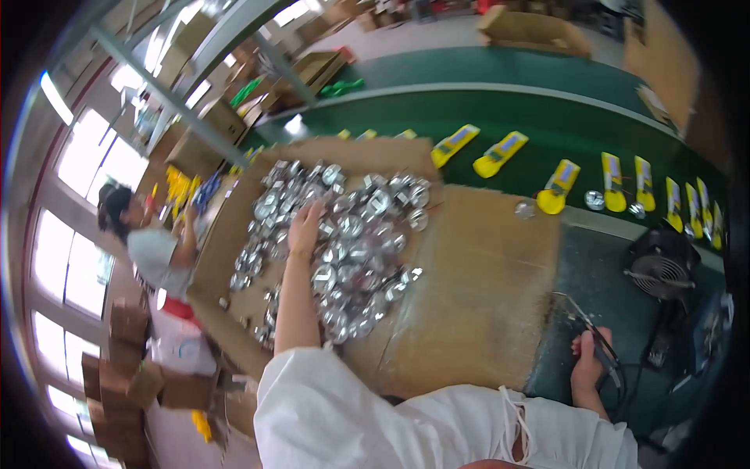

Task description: Soldering wires onto circuit boards and assembling reflectors into flashlight housings on a factory line.

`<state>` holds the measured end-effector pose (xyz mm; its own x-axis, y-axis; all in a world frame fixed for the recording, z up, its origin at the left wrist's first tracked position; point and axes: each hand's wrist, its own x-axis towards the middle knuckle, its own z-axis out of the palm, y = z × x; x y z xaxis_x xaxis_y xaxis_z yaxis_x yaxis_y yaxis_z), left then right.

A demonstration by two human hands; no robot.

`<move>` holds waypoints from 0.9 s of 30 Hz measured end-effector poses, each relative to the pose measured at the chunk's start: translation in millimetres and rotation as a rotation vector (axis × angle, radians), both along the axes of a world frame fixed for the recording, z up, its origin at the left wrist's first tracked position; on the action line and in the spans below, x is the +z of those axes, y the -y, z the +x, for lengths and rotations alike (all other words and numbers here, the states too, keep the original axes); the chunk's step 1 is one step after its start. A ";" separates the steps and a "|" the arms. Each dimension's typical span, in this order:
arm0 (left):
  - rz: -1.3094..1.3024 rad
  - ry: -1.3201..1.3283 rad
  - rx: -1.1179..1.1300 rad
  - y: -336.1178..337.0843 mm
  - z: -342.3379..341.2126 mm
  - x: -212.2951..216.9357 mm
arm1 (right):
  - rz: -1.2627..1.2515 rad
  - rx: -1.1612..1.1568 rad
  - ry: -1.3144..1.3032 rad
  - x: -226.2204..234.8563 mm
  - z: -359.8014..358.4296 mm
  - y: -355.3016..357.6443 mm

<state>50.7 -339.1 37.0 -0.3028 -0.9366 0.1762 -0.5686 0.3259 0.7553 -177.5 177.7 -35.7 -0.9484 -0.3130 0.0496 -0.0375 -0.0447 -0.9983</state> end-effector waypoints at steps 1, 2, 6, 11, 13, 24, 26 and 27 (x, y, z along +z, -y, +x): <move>-0.028 -0.019 0.012 6.0 8.5 -4.8 | -0.016 0.022 0.020 1.0 2.1 1.7; -0.013 -0.059 0.031 2.1 5.9 -2.9 | -0.023 0.047 0.037 -0.1 1.4 3.8; -0.312 -0.098 0.068 -5.7 -12.9 15.0 | -0.084 0.048 0.068 -3.9 -0.2 -0.9; -0.338 0.284 0.160 -56.5 4.9 52.3 | -0.112 0.050 0.078 -2.9 1.5 -4.4; -0.330 0.309 0.180 -78.1 26.4 45.4 | -0.132 0.056 0.088 0.6 0.4 -5.2; 0.176 0.349 0.655 -179.3 82.9 -15.9 | -0.203 0.096 0.079 -2.6 -2.7 -3.3; -0.011 0.069 0.495 -156.5 67.7 -34.4 | -0.193 0.086 0.129 1.3 -1.9 -4.8; -0.076 -0.111 0.352 -149.0 58.6 -34.9 | -0.188 0.091 0.133 2.4 -1.3 -3.9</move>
<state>109.3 -190.0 2.1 0.0599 -0.9630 0.2629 -0.5715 0.1829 0.7999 -178.8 181.6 -33.2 -0.9188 -0.3946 -0.0087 0.1066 -0.2269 -0.9681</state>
